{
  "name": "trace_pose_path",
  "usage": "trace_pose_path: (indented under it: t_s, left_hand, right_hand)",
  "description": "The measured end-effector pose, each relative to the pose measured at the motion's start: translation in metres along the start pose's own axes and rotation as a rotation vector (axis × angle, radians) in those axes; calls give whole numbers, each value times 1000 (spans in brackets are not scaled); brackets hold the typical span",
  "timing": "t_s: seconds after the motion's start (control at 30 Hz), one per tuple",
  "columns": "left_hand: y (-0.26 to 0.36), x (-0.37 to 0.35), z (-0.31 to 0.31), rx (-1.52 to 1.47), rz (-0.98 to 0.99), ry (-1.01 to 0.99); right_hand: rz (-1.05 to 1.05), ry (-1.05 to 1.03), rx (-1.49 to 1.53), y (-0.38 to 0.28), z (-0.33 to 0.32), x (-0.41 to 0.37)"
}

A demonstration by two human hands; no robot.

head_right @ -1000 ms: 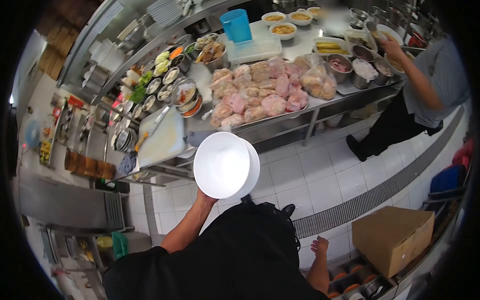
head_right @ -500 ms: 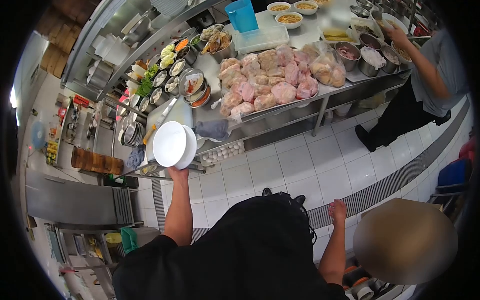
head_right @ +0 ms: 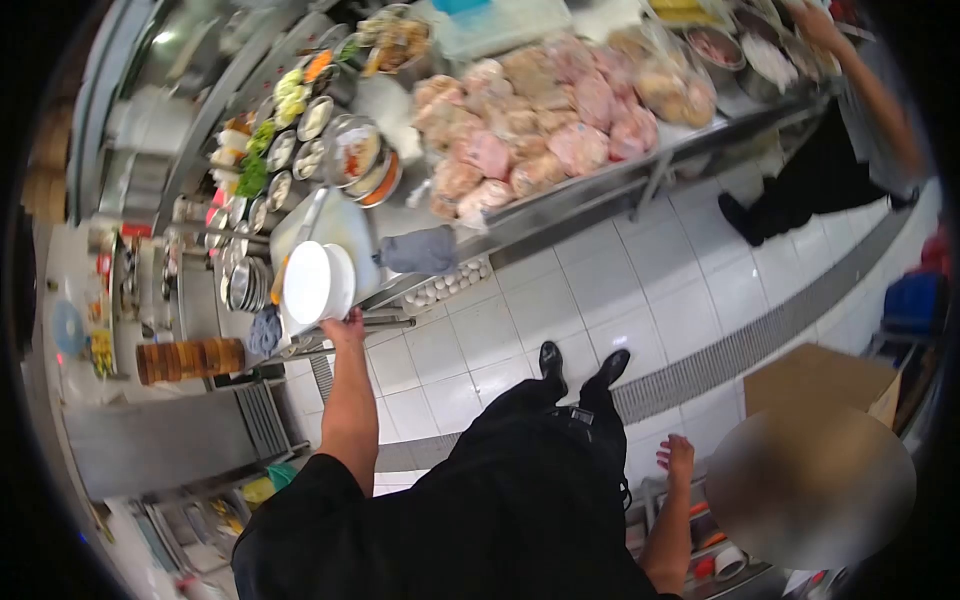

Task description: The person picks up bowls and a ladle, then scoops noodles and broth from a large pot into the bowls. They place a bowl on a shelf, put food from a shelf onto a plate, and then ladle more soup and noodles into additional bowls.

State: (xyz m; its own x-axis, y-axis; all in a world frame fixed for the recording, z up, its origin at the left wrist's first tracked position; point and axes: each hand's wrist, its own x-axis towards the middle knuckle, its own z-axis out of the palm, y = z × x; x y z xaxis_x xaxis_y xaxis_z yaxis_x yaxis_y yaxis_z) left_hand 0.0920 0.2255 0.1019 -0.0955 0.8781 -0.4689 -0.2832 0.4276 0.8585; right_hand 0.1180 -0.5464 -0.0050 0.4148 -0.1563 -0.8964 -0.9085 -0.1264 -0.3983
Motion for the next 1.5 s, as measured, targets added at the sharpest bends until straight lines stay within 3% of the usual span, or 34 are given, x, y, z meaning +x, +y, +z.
trace_pose_path:
  t_s: [0.03,0.13,0.23,0.3,0.33,0.37,0.4,0.43,0.47,0.57,0.63,0.7,0.77,0.8,0.87,0.9,0.97,1.0,1.07,1.1,1.17,1.2,1.37,1.43,1.5]
  left_hand:
    - [-1,5,-6,6,-34,-113]
    - [-36,-13,-28,222,86,6]
    - [-118,-2,-110,905,53,-304]
    - [-176,-73,-86,1305,77,-568]
    - [-205,-80,-72,1328,127,-763]
    - [-221,-115,-31,1592,392,-853]
    - [-248,-97,-10,1674,631,-883]
    - [-260,-106,26,1588,890,-1041]
    - [-270,-118,63,1521,1056,-1059]
    - [-292,-145,151,1364,1200,-913]
    - [-307,-143,199,1217,1553,-924]
    - [-319,-146,236,1282,1497,-990]
    - [-325,-197,281,1760,1129,-770]
    - [-334,-184,300,1757,1125,-774]
    - [-344,-145,333,1743,1260,-1157]
    - [-348,-143,331,1733,1258,-1156]
    - [-355,-138,323,1572,1646,-885]
    - [-355,-120,320,1563,1641,-886]
    - [-350,-91,321,1639,1896,-769]
    - [-350,-90,319,1637,1894,-768]
    - [-348,-89,316,1548,1462,-828]
    - [-346,-90,309,1545,1460,-823]
    - [-325,-101,255,1612,1963,-954]
    - [-315,-169,231,1444,1313,-1005]
    - [-304,-197,204,1311,1543,-1216]
  right_hand:
    - [-11,-4,14,8,2,8]
    - [-46,-27,51,12,17,28]
    - [-49,-8,66,23,41,75]
    - [-52,7,70,39,56,111]
    - [-43,0,87,47,63,128]
    - [-30,2,79,49,71,139]
    - [-29,-11,83,56,77,152]
    - [-36,-27,87,62,84,164]
    - [-9,-44,94,69,91,170]
    - [23,-41,112,85,106,183]
    - [64,-83,42,100,107,186]
    - [79,-67,28,118,108,187]
    - [132,-80,20,130,104,184]
    - [159,-66,17,133,103,182]
    - [167,-57,10,134,100,180]
    - [179,-53,8,128,99,179]
    - [179,-40,20,116,98,177]
    - [159,-48,45,111,97,176]
    - [108,-58,65,100,96,180]
    - [106,-57,64,97,96,181]
    - [20,-74,102,84,98,187]
    - [10,-89,77,76,99,189]
    - [-112,-139,71,51,124,198]
    - [-189,-191,76,16,137,186]
    - [-220,-231,91,-27,150,169]
